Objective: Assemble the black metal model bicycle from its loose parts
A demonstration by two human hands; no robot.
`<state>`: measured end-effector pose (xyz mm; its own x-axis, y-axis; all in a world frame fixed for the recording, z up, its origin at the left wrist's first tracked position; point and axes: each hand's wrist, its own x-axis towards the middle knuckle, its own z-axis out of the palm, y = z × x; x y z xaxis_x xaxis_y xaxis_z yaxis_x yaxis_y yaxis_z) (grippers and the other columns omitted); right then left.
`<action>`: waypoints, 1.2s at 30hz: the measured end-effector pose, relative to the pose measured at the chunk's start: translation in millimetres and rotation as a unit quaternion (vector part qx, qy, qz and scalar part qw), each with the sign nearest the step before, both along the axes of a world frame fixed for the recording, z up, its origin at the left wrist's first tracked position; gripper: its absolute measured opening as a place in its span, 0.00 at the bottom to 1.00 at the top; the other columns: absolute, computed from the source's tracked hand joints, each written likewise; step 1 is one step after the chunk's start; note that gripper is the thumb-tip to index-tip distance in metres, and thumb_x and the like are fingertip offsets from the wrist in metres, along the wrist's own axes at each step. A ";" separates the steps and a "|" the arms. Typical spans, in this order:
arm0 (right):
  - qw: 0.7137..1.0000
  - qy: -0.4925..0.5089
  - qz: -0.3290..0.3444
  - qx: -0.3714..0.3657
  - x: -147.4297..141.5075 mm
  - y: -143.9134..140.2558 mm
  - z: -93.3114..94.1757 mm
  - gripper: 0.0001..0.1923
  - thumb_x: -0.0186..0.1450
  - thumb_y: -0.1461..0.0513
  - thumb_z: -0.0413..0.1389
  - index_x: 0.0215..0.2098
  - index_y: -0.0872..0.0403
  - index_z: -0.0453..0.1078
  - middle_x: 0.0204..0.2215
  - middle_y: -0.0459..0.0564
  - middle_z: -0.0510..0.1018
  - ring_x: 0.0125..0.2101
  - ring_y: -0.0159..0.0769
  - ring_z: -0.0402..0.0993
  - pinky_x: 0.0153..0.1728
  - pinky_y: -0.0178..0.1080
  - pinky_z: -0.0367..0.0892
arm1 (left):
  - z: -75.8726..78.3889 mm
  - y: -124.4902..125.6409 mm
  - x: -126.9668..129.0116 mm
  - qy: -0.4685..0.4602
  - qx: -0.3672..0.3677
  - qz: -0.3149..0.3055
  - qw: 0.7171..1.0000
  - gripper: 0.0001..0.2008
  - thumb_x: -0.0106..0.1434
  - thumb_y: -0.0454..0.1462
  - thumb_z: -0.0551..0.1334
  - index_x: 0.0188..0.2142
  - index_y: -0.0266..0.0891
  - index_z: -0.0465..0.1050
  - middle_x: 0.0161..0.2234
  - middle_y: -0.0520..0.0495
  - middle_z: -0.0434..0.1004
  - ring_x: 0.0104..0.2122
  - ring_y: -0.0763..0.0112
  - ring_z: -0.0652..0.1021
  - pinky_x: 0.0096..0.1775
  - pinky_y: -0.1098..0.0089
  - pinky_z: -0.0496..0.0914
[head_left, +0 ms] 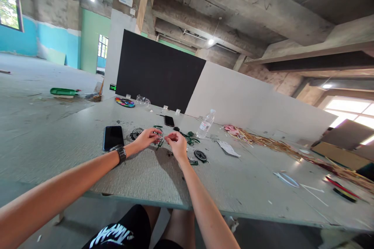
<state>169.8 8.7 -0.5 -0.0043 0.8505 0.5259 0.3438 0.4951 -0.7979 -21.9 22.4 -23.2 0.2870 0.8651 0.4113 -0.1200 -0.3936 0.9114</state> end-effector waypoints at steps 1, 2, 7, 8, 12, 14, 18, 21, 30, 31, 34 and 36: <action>1.000 -0.002 -0.004 0.001 -0.1 0.0 0.0 0.15 0.55 0.52 0.65 0.31 0.53 0.71 0.29 0.51 0.82 0.31 0.41 0.80 0.34 0.39 0.72 | -0.8 0.6 -0.1 0.000 0.000 -0.001 1.000 0.20 0.61 0.45 0.67 0.48 0.33 0.74 0.32 0.44 0.81 0.31 0.67 0.80 0.40 0.63 0.75; 1.000 -0.004 -0.008 0.001 -0.2 0.0 0.1 0.15 0.55 0.52 0.65 0.31 0.53 0.70 0.29 0.51 0.82 0.31 0.41 0.79 0.34 0.39 0.72 | -1.5 1.0 -0.1 -0.002 -0.001 -0.002 1.000 0.20 0.61 0.45 0.68 0.48 0.33 0.74 0.32 0.44 0.82 0.32 0.67 0.81 0.40 0.63 0.75; 1.000 -0.011 -0.012 0.002 -0.2 -0.9 0.9 0.14 0.55 0.52 0.65 0.30 0.53 0.70 0.29 0.51 0.82 0.30 0.40 0.78 0.34 0.39 0.72 | -1.6 0.7 0.5 -0.033 -0.034 -0.012 0.999 0.20 0.61 0.43 0.69 0.48 0.33 0.74 0.35 0.43 0.82 0.35 0.67 0.82 0.44 0.63 0.76; 1.000 -0.012 -0.011 0.001 -0.2 -1.2 1.1 0.14 0.55 0.53 0.65 0.30 0.53 0.70 0.29 0.51 0.82 0.30 0.40 0.78 0.34 0.39 0.71 | -0.8 0.1 0.7 -0.041 -0.044 -0.014 0.998 0.20 0.60 0.43 0.69 0.48 0.33 0.74 0.36 0.43 0.82 0.36 0.67 0.82 0.45 0.62 0.76; 1.000 -0.012 -0.008 0.001 -0.5 -2.7 2.3 0.14 0.55 0.53 0.65 0.29 0.53 0.70 0.29 0.50 0.81 0.30 0.39 0.78 0.34 0.38 0.71 | 2.9 -3.2 1.5 -0.063 -0.063 -0.009 0.996 0.18 0.61 0.42 0.69 0.47 0.33 0.75 0.35 0.43 0.82 0.36 0.67 0.83 0.46 0.61 0.76; 1.000 -0.015 -0.011 0.007 -0.6 -3.3 3.1 0.14 0.54 0.53 0.65 0.29 0.52 0.69 0.28 0.49 0.81 0.29 0.39 0.77 0.35 0.38 0.71 | 4.2 -4.6 1.9 -0.066 -0.066 -0.012 0.996 0.18 0.61 0.43 0.69 0.47 0.33 0.75 0.35 0.44 0.82 0.36 0.67 0.83 0.47 0.61 0.76; 0.999 -0.025 -0.018 0.018 -0.6 -3.4 3.4 0.15 0.54 0.52 0.66 0.28 0.52 0.69 0.27 0.49 0.80 0.29 0.38 0.77 0.35 0.38 0.70 | 4.6 -6.4 2.5 -0.063 -0.063 -0.009 0.996 0.20 0.61 0.45 0.69 0.47 0.33 0.76 0.36 0.43 0.83 0.36 0.65 0.83 0.48 0.59 0.76; 0.999 -0.026 -0.010 0.017 -0.5 -2.4 2.3 0.15 0.54 0.52 0.66 0.28 0.52 0.69 0.27 0.49 0.80 0.29 0.39 0.77 0.35 0.39 0.71 | 4.7 -7.1 1.9 -0.053 -0.055 -0.011 0.997 0.23 0.59 0.46 0.71 0.48 0.33 0.75 0.35 0.42 0.83 0.36 0.64 0.83 0.47 0.60 0.76; 0.995 -0.067 0.044 -0.055 1.5 3.0 -1.8 0.20 0.62 0.47 0.59 0.35 0.55 0.78 0.30 0.52 0.82 0.30 0.40 0.77 0.30 0.37 0.70 | 14.1 -9.5 -3.2 0.002 0.002 0.027 1.000 0.22 0.60 0.47 0.69 0.47 0.33 0.76 0.35 0.40 0.84 0.37 0.60 0.83 0.45 0.60 0.76; 0.994 -0.071 0.056 -0.069 2.0 3.6 -2.6 0.21 0.62 0.46 0.59 0.35 0.55 0.79 0.29 0.52 0.82 0.30 0.39 0.77 0.29 0.37 0.69 | 14.1 -9.6 -3.3 0.008 0.009 0.032 0.999 0.22 0.60 0.47 0.69 0.46 0.33 0.76 0.35 0.40 0.84 0.37 0.60 0.83 0.44 0.60 0.76; 0.989 -0.071 0.085 -0.101 3.0 5.3 -5.7 0.23 0.61 0.44 0.59 0.34 0.55 0.79 0.28 0.51 0.83 0.27 0.38 0.76 0.26 0.35 0.67 | 12.5 -9.7 -2.4 0.021 0.023 0.040 0.999 0.19 0.60 0.45 0.68 0.45 0.33 0.76 0.35 0.40 0.84 0.36 0.61 0.83 0.42 0.61 0.76; 0.989 -0.061 0.084 -0.109 3.5 6.3 -7.7 0.23 0.60 0.44 0.59 0.33 0.55 0.79 0.28 0.51 0.83 0.26 0.36 0.75 0.26 0.35 0.66 | 11.3 -9.8 -1.4 0.025 0.025 0.037 0.999 0.18 0.61 0.45 0.68 0.45 0.34 0.76 0.35 0.41 0.83 0.35 0.63 0.82 0.41 0.63 0.76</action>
<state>173.3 15.0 -8.2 -0.2079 0.9252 0.3174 0.3713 0.3748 -0.8495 -23.2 12.6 -12.0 0.2434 0.8636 0.4415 -0.0440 -0.4449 0.8945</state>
